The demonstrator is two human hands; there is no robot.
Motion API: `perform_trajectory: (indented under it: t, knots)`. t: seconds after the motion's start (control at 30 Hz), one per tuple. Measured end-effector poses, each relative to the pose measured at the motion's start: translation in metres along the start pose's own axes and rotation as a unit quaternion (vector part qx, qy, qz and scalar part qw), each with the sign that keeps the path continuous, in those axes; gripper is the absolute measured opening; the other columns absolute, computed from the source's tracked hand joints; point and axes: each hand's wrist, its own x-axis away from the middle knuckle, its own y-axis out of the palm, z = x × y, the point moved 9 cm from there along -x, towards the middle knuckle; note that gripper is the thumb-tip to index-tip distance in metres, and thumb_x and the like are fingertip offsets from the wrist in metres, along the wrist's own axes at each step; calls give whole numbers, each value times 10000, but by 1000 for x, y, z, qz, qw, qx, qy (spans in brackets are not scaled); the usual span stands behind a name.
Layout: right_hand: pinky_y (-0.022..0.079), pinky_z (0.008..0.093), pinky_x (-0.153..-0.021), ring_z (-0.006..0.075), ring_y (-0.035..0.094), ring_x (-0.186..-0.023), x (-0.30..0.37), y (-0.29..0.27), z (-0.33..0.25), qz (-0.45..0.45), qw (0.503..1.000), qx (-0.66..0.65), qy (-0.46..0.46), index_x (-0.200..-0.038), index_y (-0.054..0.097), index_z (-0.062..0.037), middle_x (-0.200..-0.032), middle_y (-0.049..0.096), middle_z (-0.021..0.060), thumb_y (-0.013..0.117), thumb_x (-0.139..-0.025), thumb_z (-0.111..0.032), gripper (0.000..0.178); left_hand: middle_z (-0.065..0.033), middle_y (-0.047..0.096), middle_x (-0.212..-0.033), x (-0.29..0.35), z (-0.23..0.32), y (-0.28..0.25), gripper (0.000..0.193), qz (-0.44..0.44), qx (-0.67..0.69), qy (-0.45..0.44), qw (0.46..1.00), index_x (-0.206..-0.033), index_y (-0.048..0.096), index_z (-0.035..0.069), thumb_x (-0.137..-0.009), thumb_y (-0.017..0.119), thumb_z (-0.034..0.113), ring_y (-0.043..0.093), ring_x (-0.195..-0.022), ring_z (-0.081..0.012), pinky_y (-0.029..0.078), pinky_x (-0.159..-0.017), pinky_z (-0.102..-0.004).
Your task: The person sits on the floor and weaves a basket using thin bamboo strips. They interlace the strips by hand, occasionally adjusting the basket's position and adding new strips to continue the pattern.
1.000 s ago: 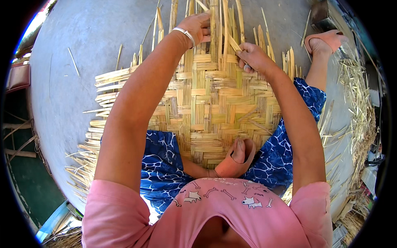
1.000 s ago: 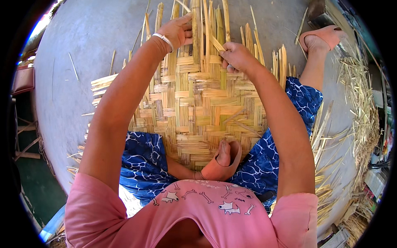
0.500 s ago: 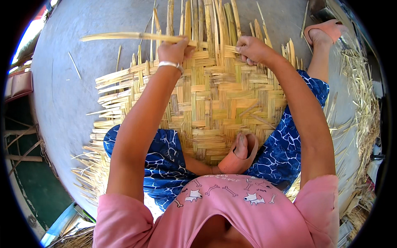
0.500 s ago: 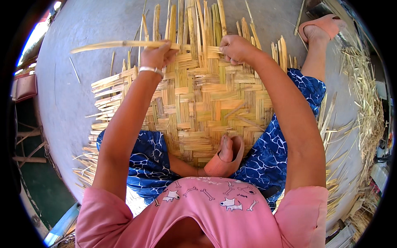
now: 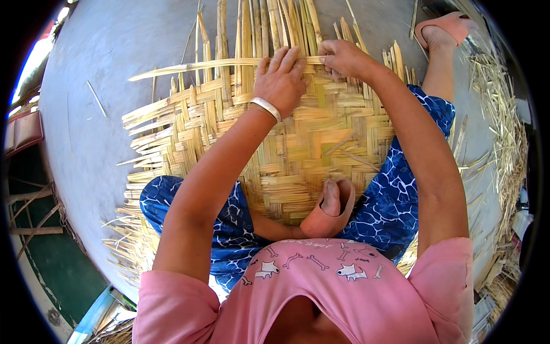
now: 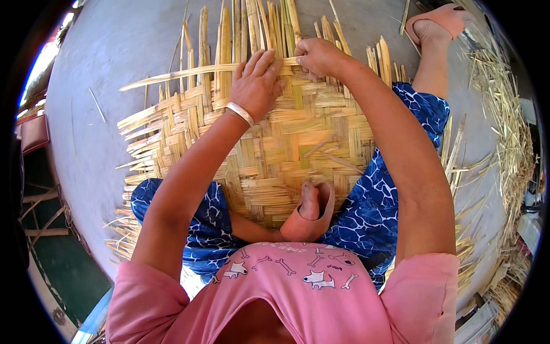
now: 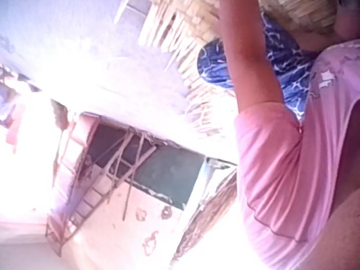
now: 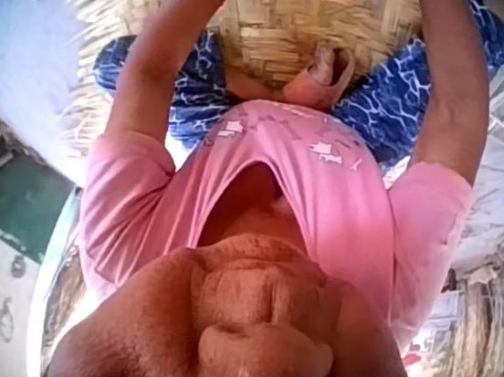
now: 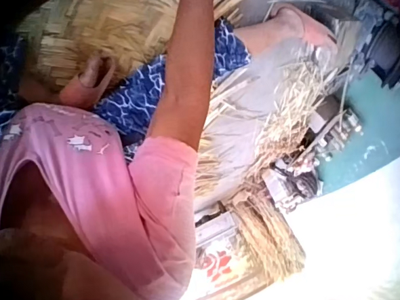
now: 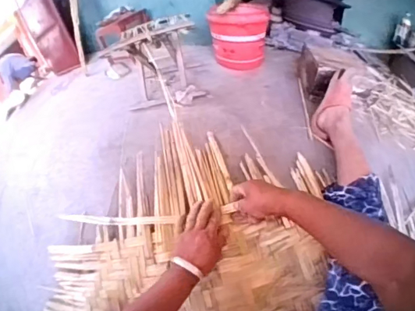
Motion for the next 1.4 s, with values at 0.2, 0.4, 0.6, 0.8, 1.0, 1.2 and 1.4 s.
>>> perform_trajectory:
  t: [0.2, 0.4, 0.6, 0.8, 1.0, 1.2, 1.4]
  knots:
    - [500, 373, -692, 267, 647, -712, 2, -30, 9, 145, 989, 33, -20, -975, 598, -3, -827, 648, 152, 560, -853, -175, 214, -95, 359, -1423, -2, 0, 7, 457, -10, -5, -5, 1000, -1283, 502, 104, -910, 482, 366, 287, -1331, -275, 193, -1078, -432]
    - [484, 353, -803, 320, 614, -875, -1, -36, 3, 289, 933, 213, -23, -1093, 577, 8, -969, 644, 189, 584, -816, -244, 374, -101, 344, -1434, 1, -3, 12, 465, -8, -11, -18, 1000, -1294, 495, 111, -917, 463, 383, 276, -1336, -277, 179, -1080, -430]
    - [494, 402, -752, 324, 630, -849, -46, -41, 29, 229, 970, 24, 75, -926, 595, 34, -883, 642, 215, 591, -772, -258, 330, -113, 347, -1430, 1, 3, 4, 425, 15, 9, -1, 1000, -1289, 507, 190, -917, 464, 389, 294, -1326, -292, 192, -1069, -454]
    - [453, 263, -679, 97, 530, -734, -42, -24, 30, 102, 967, -180, 147, -984, 617, -104, -788, 577, -13, 671, -800, -333, 298, -75, 359, -1431, 4, -1, 9, 411, -5, -16, -1, 1000, -1296, 503, 223, -927, 446, 395, 300, -1327, -289, 188, -1071, -483]
    - [458, 271, -756, 91, 543, -791, -32, -27, 25, 91, 963, -239, 84, -1004, 595, -124, -854, 598, -37, 658, -834, -329, 274, -2, 351, -1450, 1, 0, 18, 424, -45, -38, -18, 998, -1324, 471, 228, -933, 431, 387, 280, -1346, -258, 166, -1085, -502]
    - [465, 296, -846, 103, 584, -887, -13, -25, 23, 76, 933, -349, 44, -1040, 574, -105, -949, 640, 1, 632, -868, -268, 243, 11, 348, -1453, -1, 3, 17, 461, -72, -50, -37, 996, -1356, 429, 201, -934, 412, 388, 265, -1354, -238, 171, -1073, -535]
    - [438, 298, -880, 104, 577, -921, 7, -23, 14, 74, 904, -421, -12, -1007, 598, -103, -939, 644, 6, 635, -866, -252, 209, 16, 348, -1453, -2, 0, 22, 479, -88, -73, -60, 992, -1365, 416, 195, -934, 397, 403, 266, -1352, -228, 176, -1058, -561]
